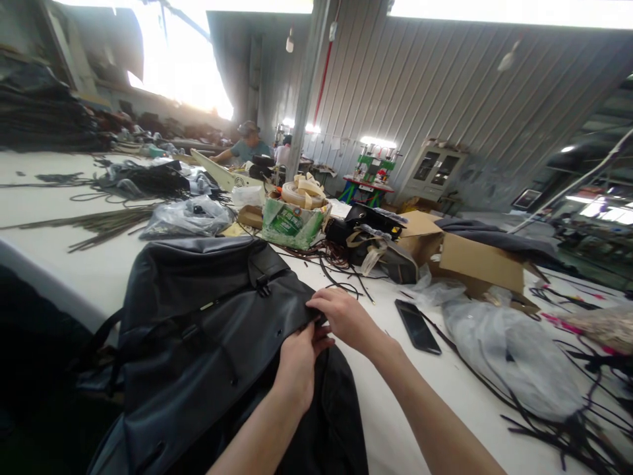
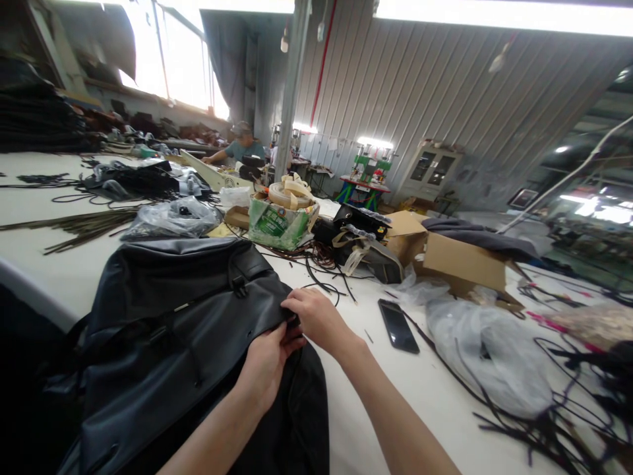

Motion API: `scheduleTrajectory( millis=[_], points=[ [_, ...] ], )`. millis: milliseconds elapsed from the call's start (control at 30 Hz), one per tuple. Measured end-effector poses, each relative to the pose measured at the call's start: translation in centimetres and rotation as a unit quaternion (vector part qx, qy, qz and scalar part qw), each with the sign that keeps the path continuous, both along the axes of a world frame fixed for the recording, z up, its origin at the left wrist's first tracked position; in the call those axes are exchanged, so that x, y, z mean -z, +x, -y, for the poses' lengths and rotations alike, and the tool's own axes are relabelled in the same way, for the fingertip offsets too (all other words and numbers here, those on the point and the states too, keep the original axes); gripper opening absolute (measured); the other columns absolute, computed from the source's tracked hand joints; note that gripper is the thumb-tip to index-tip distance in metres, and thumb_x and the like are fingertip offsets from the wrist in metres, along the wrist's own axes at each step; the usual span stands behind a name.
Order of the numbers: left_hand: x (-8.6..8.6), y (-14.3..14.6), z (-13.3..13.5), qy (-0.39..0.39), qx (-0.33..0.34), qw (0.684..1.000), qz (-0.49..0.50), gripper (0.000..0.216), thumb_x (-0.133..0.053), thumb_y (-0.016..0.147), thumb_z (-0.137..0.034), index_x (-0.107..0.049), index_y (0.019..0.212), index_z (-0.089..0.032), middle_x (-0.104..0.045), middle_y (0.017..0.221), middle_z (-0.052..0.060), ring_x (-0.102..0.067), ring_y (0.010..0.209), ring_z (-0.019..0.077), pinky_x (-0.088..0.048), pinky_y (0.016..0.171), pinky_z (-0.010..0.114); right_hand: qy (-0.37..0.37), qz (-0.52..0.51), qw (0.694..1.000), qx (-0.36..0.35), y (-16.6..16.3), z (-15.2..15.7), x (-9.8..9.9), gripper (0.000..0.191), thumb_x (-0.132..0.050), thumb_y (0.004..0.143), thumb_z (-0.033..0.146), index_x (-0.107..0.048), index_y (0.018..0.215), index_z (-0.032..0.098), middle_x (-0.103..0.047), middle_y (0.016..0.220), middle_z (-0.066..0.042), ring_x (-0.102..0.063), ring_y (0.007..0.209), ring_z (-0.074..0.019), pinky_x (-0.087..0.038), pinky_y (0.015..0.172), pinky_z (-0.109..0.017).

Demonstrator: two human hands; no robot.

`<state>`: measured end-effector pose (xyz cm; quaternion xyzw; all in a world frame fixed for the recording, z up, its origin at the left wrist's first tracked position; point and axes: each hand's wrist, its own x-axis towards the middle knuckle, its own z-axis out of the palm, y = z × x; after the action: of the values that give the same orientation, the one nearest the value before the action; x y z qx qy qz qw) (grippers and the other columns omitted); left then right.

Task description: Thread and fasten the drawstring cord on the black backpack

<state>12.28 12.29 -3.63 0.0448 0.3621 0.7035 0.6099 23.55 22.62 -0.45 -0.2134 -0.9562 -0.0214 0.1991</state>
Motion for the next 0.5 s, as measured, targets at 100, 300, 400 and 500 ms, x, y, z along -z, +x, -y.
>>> scheduleTrajectory(
  millis=[100,300,400,500],
  points=[
    [-0.5,-0.1,-0.5,-0.035,0.019,0.998,-0.04,0.021,-0.059,0.105,-0.01,-0.073,0.09,-0.009,-0.07,0.082,0.008,-0.064,0.057,0.0139,-0.052,0.044,0.023,-0.016,-0.017,1.0,0.005,0.1,0.1,0.1,0.052,-0.053,0.093,-0.007,-0.077,0.13,0.021,-0.083,0.119,-0.009,-0.076,0.108,-0.0261,-0.06,0.098,-0.041],
    [-0.6,-0.6,0.9,-0.053,0.065,0.99,-0.117,0.028,-0.06,0.102,-0.023,-0.055,0.075,-0.019,-0.05,0.063,-0.003,-0.044,0.041,0.0094,-0.029,0.033,0.019,-0.011,-0.096,0.995,0.029,0.7,3.0,0.8,0.05,-0.048,0.103,0.002,-0.07,0.142,0.023,-0.076,0.136,-0.014,-0.073,0.123,-0.0285,-0.062,0.105,-0.045],
    [0.0,-1.4,2.9,-0.035,0.081,0.982,-0.168,0.034,-0.075,0.094,-0.045,-0.055,0.08,-0.022,-0.049,0.061,-0.006,-0.039,0.037,0.0088,-0.024,0.031,0.019,-0.019,-0.115,0.993,-0.022,0.9,5.2,2.4,0.048,-0.051,0.108,0.01,-0.063,0.151,0.025,-0.074,0.135,-0.014,-0.074,0.115,-0.0258,-0.066,0.095,-0.039],
    [0.5,-2.3,4.7,-0.021,0.093,0.97,-0.223,0.053,-0.08,0.082,-0.069,-0.053,0.079,-0.024,-0.043,0.053,-0.009,-0.034,0.032,0.0093,-0.023,0.028,0.02,-0.018,-0.107,0.992,-0.062,0.6,6.5,3.7,0.052,-0.046,0.109,0.009,-0.056,0.158,0.023,-0.072,0.134,-0.016,-0.075,0.112,-0.024,-0.067,0.089,-0.036]
  ],
)
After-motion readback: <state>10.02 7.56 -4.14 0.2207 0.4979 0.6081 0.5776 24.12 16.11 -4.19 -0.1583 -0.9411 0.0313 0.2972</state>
